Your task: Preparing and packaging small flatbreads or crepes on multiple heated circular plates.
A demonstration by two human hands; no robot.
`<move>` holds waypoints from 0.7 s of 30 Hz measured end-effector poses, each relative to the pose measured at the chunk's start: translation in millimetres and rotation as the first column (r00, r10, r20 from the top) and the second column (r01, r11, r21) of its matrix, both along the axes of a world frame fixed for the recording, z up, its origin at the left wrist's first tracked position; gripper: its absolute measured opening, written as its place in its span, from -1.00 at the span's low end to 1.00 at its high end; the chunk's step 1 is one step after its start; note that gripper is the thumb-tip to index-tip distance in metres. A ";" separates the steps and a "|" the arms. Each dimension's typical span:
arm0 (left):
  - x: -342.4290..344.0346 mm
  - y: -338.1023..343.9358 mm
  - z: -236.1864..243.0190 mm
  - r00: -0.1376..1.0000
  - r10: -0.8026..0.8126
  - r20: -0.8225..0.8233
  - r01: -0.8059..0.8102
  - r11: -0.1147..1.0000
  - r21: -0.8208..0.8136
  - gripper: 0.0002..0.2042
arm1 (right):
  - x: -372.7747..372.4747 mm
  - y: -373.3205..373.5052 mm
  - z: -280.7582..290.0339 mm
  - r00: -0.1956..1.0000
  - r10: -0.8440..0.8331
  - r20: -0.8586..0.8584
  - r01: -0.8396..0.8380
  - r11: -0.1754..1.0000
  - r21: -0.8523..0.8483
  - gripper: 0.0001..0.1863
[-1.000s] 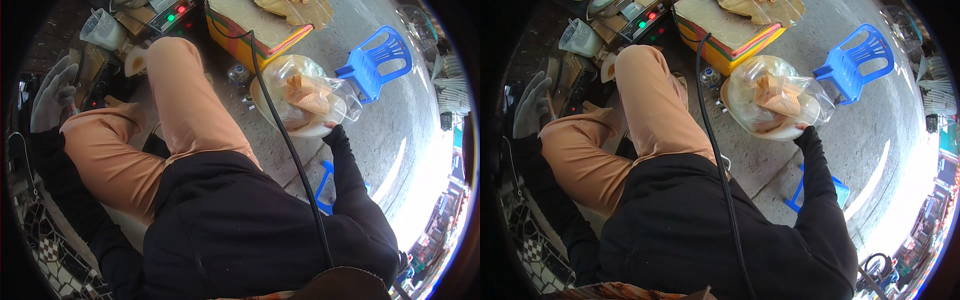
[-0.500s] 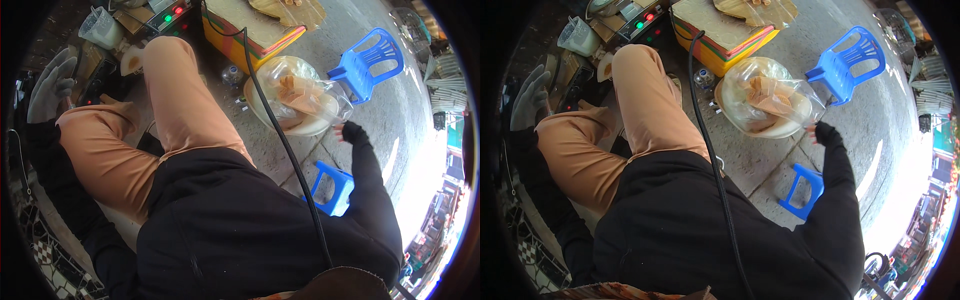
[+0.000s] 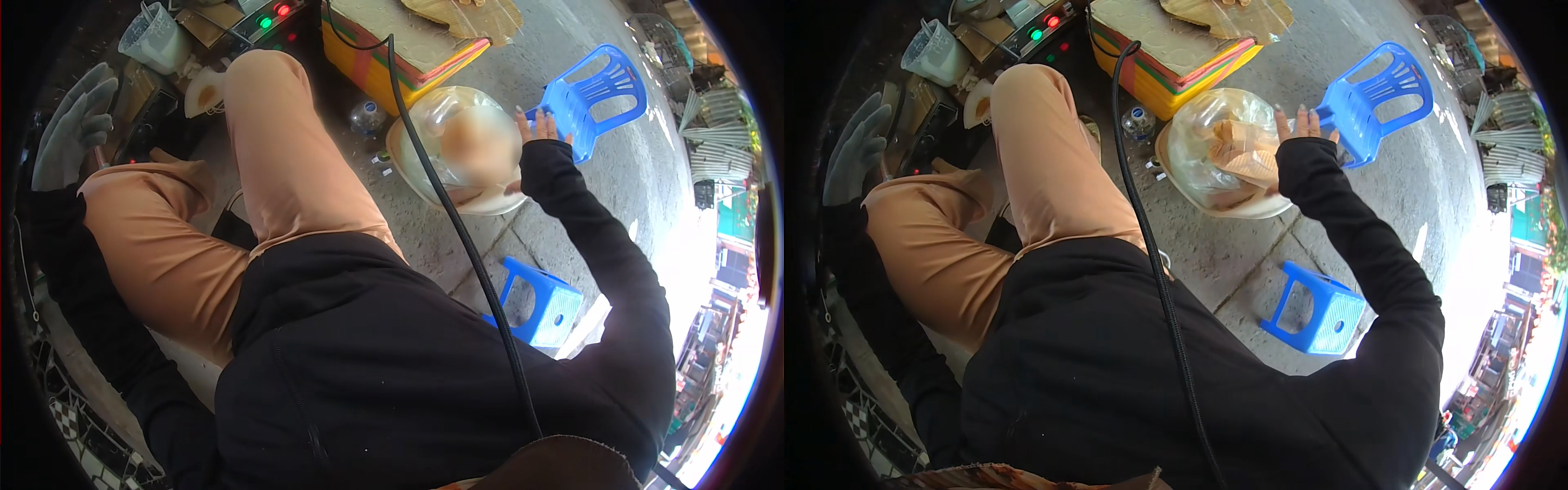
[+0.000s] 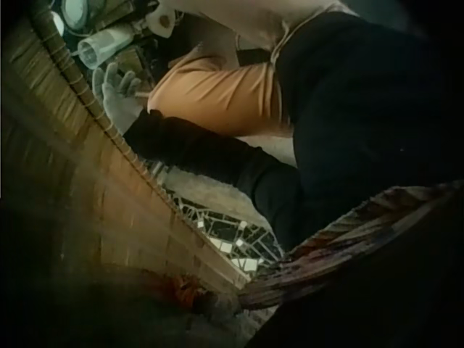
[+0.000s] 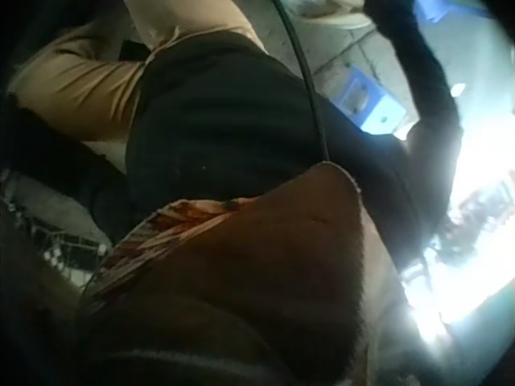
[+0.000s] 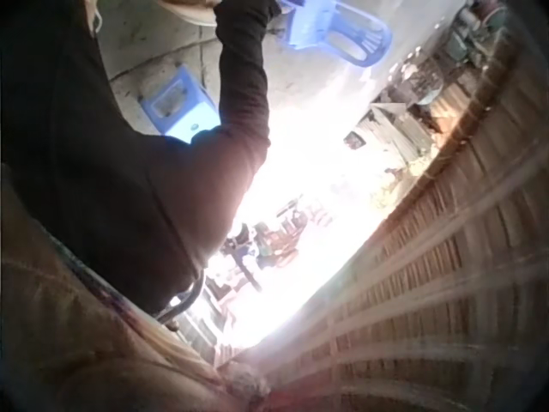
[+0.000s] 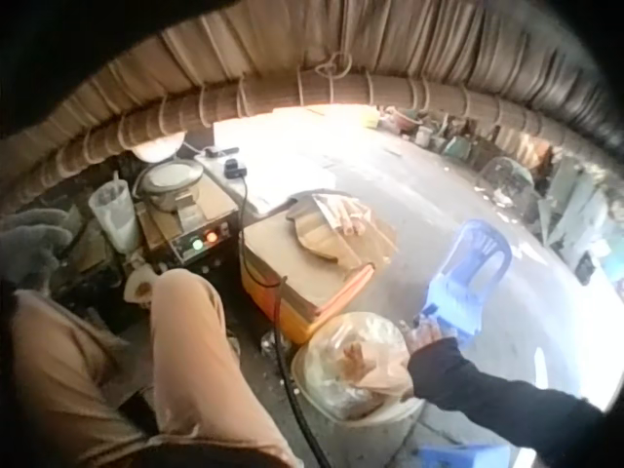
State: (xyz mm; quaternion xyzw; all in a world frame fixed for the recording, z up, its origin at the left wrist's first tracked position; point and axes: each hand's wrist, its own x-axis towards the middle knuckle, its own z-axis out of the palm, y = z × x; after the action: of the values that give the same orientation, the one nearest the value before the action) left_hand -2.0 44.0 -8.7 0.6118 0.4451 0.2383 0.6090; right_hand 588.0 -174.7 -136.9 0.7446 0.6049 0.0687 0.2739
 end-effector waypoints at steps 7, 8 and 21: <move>16.4 -11.3 -2.6 0.963 0.268 0.005 -0.268 0.963 0.010 -0.52 | 62.7 5.8 -33.8 0.986 -0.082 -0.142 0.076 0.996 -0.048 -0.22; 22.4 -12.4 -1.7 0.961 0.278 -0.013 -0.277 0.961 0.022 -0.52 | 82.7 9.7 -44.3 0.983 -0.043 -0.180 0.028 0.996 -0.085 -0.33; 3.4 0.6 -6.9 0.977 0.209 -0.041 -0.210 0.978 -0.002 -0.53 | 94.8 76.8 42.3 0.703 0.648 -0.294 -0.658 0.749 0.077 -0.88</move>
State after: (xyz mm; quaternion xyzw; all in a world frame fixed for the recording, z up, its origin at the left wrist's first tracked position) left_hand 1.4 44.6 -15.7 0.5644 0.5202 0.2872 0.5731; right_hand 682.8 -97.9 -94.5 0.4786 0.8646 0.0363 0.1484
